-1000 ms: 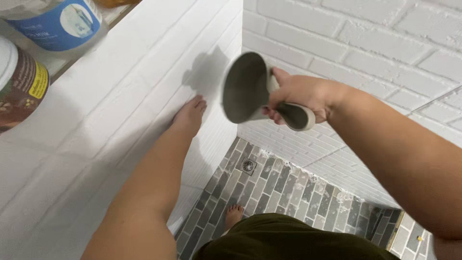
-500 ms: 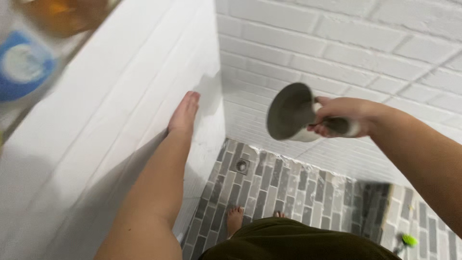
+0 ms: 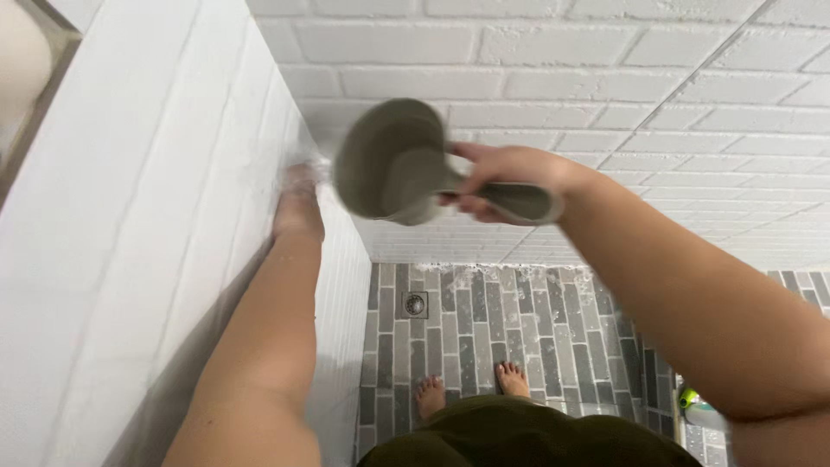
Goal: The person scrubs the white tiled bathroom walls with a green brush, then uses a ladle to scoop water from a blue bucket and rinse the walls. They also wash their hands under the tap and handle a small packet of powder.
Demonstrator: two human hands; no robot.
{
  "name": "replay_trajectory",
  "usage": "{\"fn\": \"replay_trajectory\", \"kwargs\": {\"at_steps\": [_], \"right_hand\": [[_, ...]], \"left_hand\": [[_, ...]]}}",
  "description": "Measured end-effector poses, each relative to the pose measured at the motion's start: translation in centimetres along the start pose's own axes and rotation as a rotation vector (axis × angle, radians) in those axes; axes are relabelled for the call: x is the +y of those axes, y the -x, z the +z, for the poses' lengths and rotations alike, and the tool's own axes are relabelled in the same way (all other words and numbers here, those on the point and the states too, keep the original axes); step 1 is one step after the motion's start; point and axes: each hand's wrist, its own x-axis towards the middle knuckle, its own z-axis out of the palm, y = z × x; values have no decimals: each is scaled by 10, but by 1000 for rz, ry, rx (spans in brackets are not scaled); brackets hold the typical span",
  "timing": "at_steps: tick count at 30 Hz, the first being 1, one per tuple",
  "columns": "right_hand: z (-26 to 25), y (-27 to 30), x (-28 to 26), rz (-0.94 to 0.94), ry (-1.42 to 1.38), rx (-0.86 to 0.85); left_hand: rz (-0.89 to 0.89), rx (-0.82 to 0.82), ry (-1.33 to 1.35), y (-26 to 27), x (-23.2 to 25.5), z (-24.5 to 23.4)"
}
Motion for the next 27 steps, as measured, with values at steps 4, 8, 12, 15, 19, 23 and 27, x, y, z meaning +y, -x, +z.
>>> {"fn": "replay_trajectory", "kwargs": {"at_steps": [4,8,12,15,19,23,27], "right_hand": [[-41,27,15,52,-18,140],[-21,20,13,286,453,422],[46,-2,4,331,880,351],[83,-6,9,93,913,318],[61,5,23,-25,687,307],[-29,44,69,-74,221,380],[-131,95,176,-83,-143,466]], "left_hand": [[-40,-5,-65,-4,-23,-9],[49,-72,-154,18,-47,-48],[71,-52,-161,36,-62,-75],[289,-251,-273,41,-65,-84],[149,-187,260,16,-39,-82],[63,-421,1258,-17,21,-82],[-151,-767,2459,-77,123,-105]]}}
